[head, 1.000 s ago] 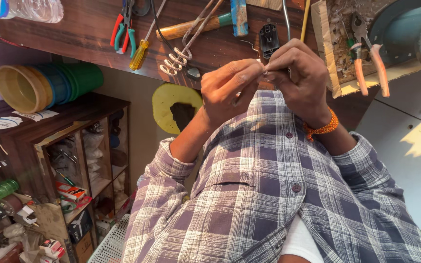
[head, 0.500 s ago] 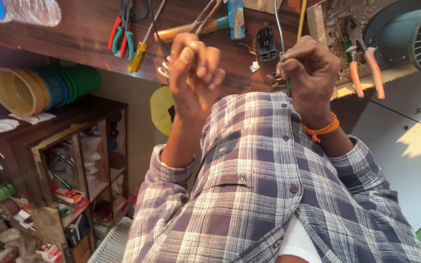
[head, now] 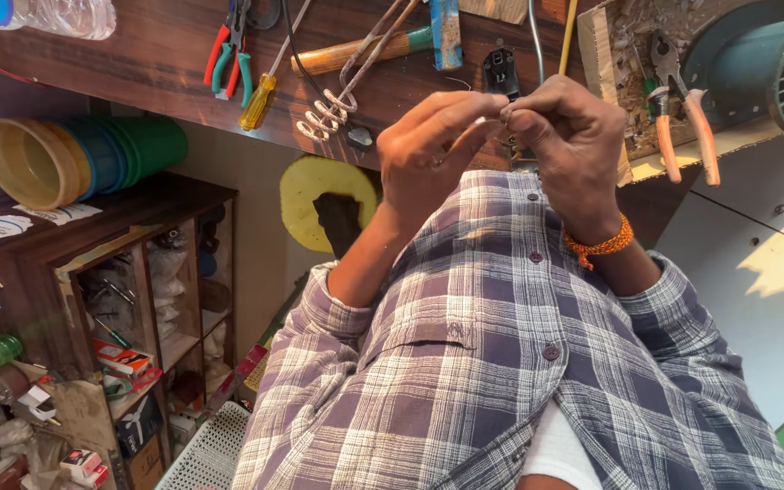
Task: The person strips insulation from small wires and twists the exposed ends. They then insert the wires into a black plastic connector and secure them using pliers. The person repeats this process for multiple wires, occasionally adjusting the connector and wires with their hands.
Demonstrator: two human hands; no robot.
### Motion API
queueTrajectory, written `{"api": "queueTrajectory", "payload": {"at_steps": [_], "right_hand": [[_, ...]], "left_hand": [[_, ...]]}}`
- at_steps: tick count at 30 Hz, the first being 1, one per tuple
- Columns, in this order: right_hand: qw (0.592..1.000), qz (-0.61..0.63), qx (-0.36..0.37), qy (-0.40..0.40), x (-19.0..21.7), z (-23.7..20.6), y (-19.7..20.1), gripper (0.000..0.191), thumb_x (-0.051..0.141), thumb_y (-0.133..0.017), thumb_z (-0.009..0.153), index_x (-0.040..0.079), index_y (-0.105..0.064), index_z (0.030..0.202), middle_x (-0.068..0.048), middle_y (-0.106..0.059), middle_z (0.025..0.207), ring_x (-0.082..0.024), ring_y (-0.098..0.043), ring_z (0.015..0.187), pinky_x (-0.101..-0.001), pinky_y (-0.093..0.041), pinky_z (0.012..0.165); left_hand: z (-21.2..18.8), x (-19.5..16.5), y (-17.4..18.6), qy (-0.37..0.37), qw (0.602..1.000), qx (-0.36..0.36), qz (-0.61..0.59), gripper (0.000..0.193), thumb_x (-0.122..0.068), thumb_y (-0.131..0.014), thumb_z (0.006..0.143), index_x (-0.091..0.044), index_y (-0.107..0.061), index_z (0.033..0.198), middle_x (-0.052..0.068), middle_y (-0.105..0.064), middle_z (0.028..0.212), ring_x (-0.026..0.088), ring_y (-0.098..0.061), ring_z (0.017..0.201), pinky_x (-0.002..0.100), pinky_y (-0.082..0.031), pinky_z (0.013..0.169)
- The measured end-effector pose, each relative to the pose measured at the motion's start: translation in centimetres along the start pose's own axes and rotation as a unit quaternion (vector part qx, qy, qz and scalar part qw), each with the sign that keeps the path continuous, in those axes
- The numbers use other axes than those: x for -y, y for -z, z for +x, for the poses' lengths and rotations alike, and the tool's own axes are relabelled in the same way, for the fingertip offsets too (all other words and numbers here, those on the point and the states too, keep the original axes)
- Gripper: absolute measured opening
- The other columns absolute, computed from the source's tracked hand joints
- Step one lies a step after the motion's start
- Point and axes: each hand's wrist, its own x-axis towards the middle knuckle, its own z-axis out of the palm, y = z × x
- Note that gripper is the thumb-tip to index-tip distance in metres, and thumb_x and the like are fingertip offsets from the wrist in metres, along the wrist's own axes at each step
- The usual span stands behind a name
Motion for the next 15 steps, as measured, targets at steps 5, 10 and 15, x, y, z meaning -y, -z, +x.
{"api": "queueTrajectory", "payload": {"at_steps": [5, 10, 15], "right_hand": [[0.977, -0.195, -0.023, 0.081, 1.2, 0.0, -0.6, 0.011, 0.003, -0.081, 0.105, -0.003, -0.072, 0.107, -0.006, -0.06, 0.099, -0.009, -0.059, 0.081, -0.0235, -0.05, 0.069], [0.938, -0.285, -0.031, 0.196, 1.4, -0.2, -0.8, 0.014, -0.006, -0.082, 0.101, 0.0, -0.07, 0.105, -0.009, -0.062, 0.102, -0.017, -0.063, 0.086, -0.0283, -0.052, 0.072], [0.889, -0.34, -0.002, 0.308, 0.5, 0.1, -0.1, 0.018, -0.01, -0.083, 0.098, 0.0, -0.069, 0.102, -0.01, -0.061, 0.098, -0.025, -0.062, 0.089, -0.0329, -0.052, 0.072]], "left_hand": [[0.8, -0.7, 0.7, -0.066, 0.996, 0.016, 0.055, 0.021, -0.003, -0.081, 0.095, -0.005, -0.069, 0.112, 0.007, -0.074, 0.107, 0.018, -0.077, 0.092, 0.026, -0.064, 0.076], [1.2, -1.0, 1.0, -0.099, 0.991, 0.039, 0.086, 0.017, -0.002, -0.073, 0.1, -0.003, -0.064, 0.113, 0.007, -0.072, 0.105, 0.021, -0.075, 0.092, 0.029, -0.062, 0.075], [1.0, -1.3, 1.3, 0.085, 0.983, 0.119, -0.114, 0.009, -0.011, -0.062, 0.111, -0.003, -0.059, 0.107, 0.008, -0.061, 0.092, 0.019, -0.066, 0.078, 0.029, -0.056, 0.065]]}}
